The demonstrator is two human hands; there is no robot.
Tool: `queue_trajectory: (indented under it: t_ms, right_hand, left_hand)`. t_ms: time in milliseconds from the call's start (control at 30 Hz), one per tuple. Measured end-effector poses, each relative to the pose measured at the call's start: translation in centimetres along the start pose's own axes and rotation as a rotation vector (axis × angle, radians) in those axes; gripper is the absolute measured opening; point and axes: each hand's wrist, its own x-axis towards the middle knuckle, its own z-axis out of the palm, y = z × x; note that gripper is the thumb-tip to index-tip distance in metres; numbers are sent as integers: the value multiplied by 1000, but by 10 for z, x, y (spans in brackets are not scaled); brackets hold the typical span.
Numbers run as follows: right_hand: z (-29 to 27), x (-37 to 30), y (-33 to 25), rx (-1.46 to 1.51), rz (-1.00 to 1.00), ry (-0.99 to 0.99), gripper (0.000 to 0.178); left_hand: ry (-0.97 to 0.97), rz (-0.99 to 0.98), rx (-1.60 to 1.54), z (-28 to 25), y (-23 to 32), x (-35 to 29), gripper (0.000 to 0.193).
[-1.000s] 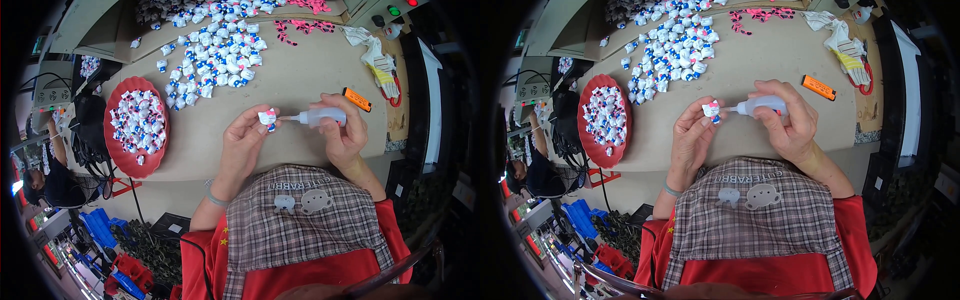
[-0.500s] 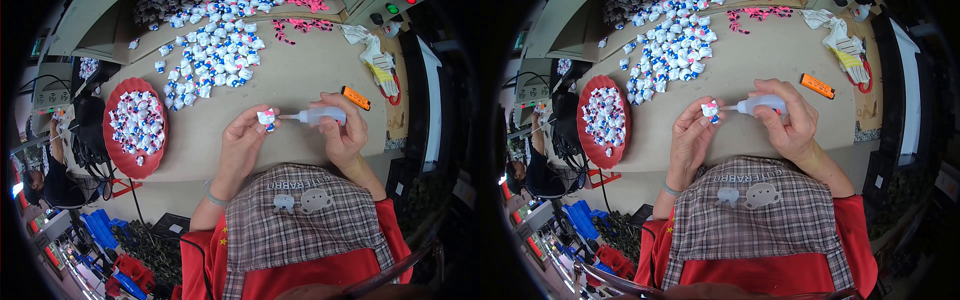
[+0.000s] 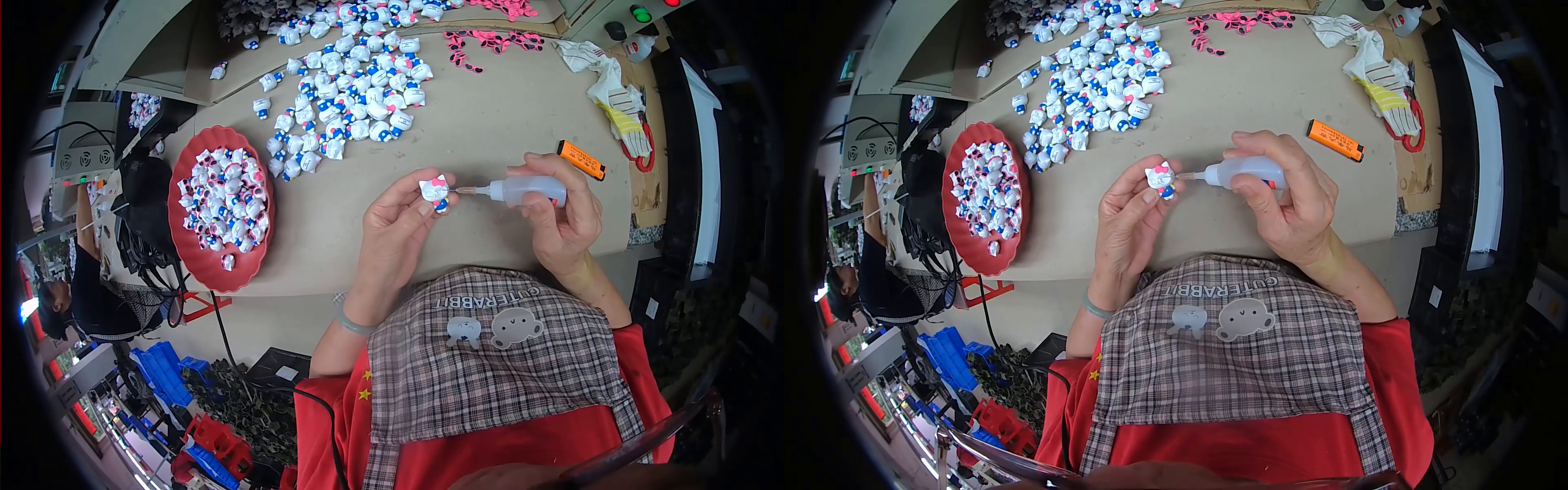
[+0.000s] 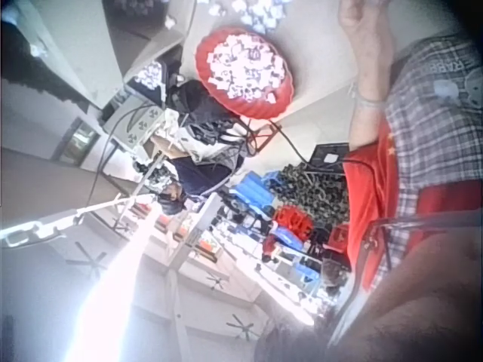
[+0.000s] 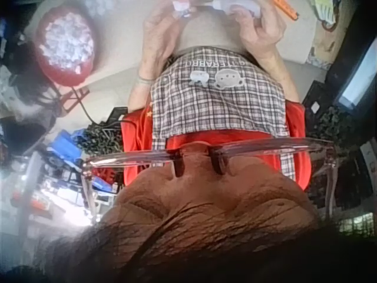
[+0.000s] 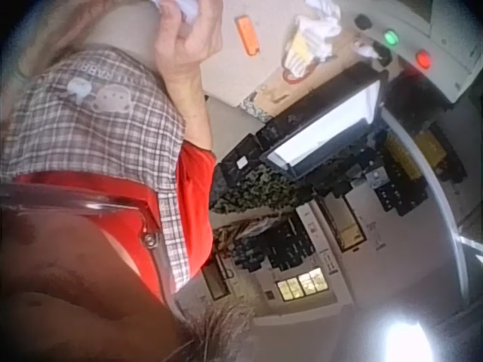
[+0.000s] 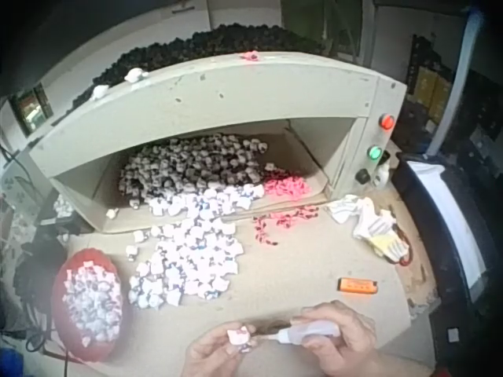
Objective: The person pulls figurines from an oven onto the table, applies glue to each figurine with an applicator bottle, attaches small accessories to them, and places the assembled figurines into a bowl.
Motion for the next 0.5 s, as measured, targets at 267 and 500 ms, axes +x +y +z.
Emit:
queue_trajectory:
  t_ms: [267, 500]
  right_hand:
    - [-1, 0, 1, -46, -32, -10, 32]
    - [1, 1, 1, -40, -42, -14, 33]
  left_hand:
    - [9, -4, 8, 0, 0, 0, 34]
    - [20, 3, 10, 0, -1, 1, 34]
